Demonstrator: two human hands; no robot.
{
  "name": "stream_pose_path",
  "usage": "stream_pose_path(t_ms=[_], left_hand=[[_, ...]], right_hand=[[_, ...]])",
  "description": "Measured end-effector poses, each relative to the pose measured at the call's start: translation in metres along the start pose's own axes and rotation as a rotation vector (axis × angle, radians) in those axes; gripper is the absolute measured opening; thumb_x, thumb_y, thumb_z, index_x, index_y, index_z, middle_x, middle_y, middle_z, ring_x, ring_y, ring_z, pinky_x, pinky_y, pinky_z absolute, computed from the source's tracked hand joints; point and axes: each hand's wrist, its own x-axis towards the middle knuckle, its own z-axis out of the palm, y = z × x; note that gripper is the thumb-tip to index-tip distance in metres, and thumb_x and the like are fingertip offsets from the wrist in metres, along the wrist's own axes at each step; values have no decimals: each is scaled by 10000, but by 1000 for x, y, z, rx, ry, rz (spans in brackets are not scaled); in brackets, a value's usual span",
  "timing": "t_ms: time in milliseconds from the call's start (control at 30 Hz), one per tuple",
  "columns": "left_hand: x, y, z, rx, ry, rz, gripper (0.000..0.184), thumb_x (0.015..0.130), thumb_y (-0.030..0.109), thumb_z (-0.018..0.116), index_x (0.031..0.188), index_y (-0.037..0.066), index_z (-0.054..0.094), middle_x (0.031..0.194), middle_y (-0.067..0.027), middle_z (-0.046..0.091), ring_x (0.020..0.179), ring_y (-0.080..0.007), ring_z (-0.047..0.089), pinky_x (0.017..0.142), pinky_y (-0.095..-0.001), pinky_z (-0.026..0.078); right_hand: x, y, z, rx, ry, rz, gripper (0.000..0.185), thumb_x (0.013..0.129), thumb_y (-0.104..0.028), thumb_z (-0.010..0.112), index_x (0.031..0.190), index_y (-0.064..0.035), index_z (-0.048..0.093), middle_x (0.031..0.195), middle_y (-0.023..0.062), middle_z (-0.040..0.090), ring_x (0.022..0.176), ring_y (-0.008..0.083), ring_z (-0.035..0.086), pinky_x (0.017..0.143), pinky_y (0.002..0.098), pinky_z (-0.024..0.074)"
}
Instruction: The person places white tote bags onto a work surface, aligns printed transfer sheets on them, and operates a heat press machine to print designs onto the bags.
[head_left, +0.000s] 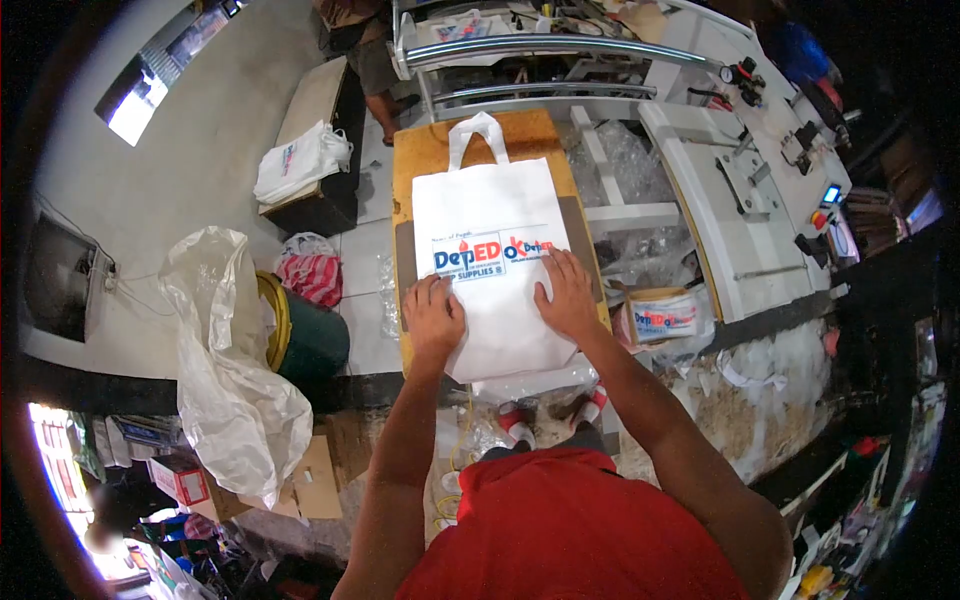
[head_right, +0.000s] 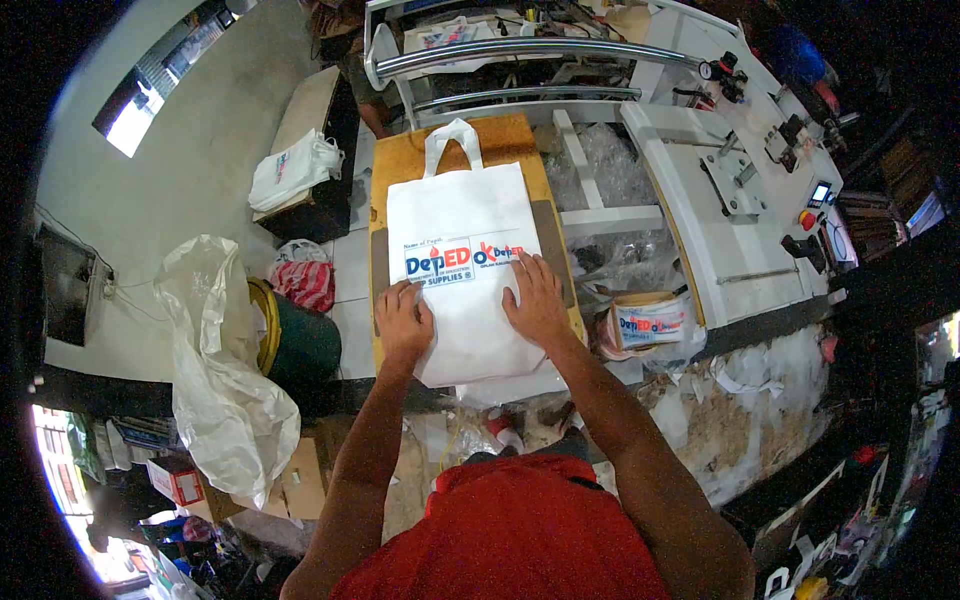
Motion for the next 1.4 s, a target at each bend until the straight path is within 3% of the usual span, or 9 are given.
stream_pose_path(t_ms=[900, 1200, 1300, 1367, 1400], left_hand=[[-2, -2, 6, -9, 32, -20, 378, 819, 148, 627, 1192, 94, 658, 1297, -109, 573, 1243, -366, 480, 1090, -516, 345], [0, -1, -2, -49, 13, -28, 364, 848, 118, 605, 1206, 63, 645, 1292, -150, 570, 1230, -377, 480, 1077, -497, 360], [-1, -12, -15, -229, 160, -117, 343, 841, 81, 600, 1179, 42, 646, 1242, -161, 594, 1180, -370, 526, 1037, -456, 407], [-16, -29, -34, -489, 253, -227, 295, 859, 35, 577, 1148, 25, 635, 1182, -178, 616, 1092, -348, 584, 936, -409, 481], [-24, -29, -52, -433, 206, -294, 268, 867, 35, 581, 1129, 20, 633, 1152, -177, 625, 1025, -334, 611, 871, -389, 505]], right_hand=[[-1, -1, -2, -39, -16, -25, 553, 900, -275, 584, 1364, 15, 505, 1458, 197, 441, 1362, 380, 393, 1108, 543, 305], [2, 0, -7, -23, -6, -24, 555, 905, -293, 583, 1372, -2, 502, 1470, 189, 427, 1361, 372, 395, 1106, 546, 307], [11, 14, -37, 113, 118, -10, 515, 887, -249, 624, 1337, -16, 534, 1396, 190, 503, 1318, 381, 443, 1098, 530, 327], [7, 46, -70, 197, 296, -9, 426, 863, -176, 659, 1253, -22, 588, 1282, 185, 588, 1227, 390, 516, 1065, 513, 369], [3, 66, -90, 99, 367, 20, 378, 857, -144, 660, 1209, -18, 603, 1233, 186, 610, 1186, 390, 539, 1045, 498, 387]])
